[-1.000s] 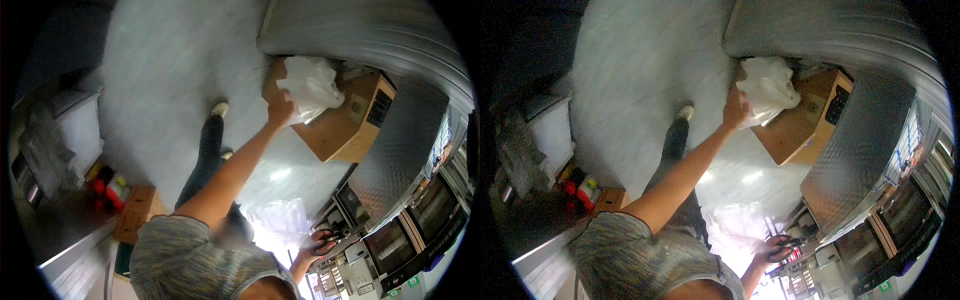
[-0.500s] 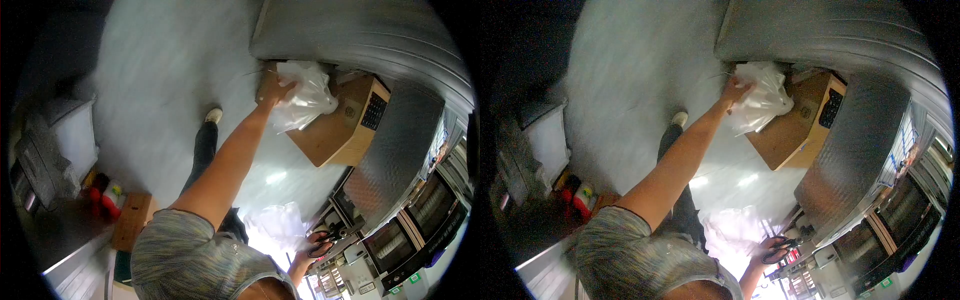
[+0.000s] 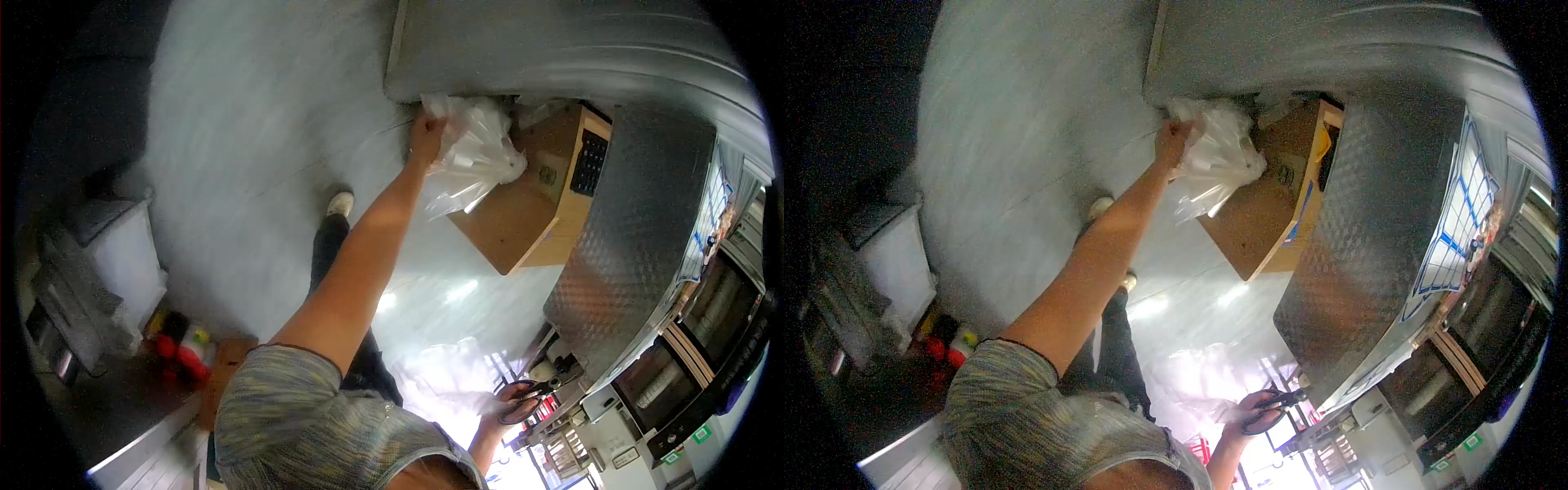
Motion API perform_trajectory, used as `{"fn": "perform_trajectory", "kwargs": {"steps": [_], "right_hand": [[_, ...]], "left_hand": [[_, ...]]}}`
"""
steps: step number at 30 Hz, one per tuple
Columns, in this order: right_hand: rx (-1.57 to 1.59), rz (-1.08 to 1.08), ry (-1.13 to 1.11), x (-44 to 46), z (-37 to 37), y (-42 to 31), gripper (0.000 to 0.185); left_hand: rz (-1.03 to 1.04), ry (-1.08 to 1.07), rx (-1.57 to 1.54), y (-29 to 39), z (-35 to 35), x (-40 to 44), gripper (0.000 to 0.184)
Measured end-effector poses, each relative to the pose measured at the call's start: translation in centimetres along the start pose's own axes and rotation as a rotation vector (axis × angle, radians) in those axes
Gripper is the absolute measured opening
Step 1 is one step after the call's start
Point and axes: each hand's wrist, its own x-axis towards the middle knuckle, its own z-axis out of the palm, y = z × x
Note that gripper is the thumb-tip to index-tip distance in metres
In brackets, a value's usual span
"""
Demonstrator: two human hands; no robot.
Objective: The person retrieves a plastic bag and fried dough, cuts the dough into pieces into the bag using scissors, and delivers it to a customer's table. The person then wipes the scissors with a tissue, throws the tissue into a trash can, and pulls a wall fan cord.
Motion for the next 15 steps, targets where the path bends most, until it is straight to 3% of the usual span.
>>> {"fn": "perform_trajectory", "kwargs": {"steps": [3, 7, 10, 12, 13, 14, 15], "right_hand": [[0.040, 0.034, 0.038, 0.2, 0.0, 0.3, 0.050], [0.033, 0.077, -0.017, 0.3, -0.2, 0.0, 0.050], [0.044, 0.063, -0.006, 0.0, 0.7, -0.1, 0.048], [0.069, 0.104, -0.027, 0.4, -1.1, 0.2, 0.047], [0.076, 0.107, -0.044, 0.5, -1.7, 0.3, 0.046], [0.089, 0.108, -0.062, 0.7, -2.1, 0.4, 0.045], [0.110, 0.103, -0.073, 0.6, -2.3, 0.5, 0.044]], "left_hand": [[0.122, 0.076, 0.312, 3.2, -1.0, -1.0, 0.037], [0.334, 0.182, 0.598, 1.7, -1.1, 0.1, 0.035], [0.153, 0.354, 0.501, -3.1, -2.5, 3.0, 0.033], [0.131, 0.417, 0.621, -5.3, -5.3, 4.1, 0.034], [-0.078, 0.354, 0.712, -3.4, -6.7, 3.4, 0.034], [0.297, 0.570, 0.966, -6.5, -8.4, 4.1, 0.033], [0.197, 0.601, 0.806, -5.4, -10.2, 3.4, 0.031]]}}
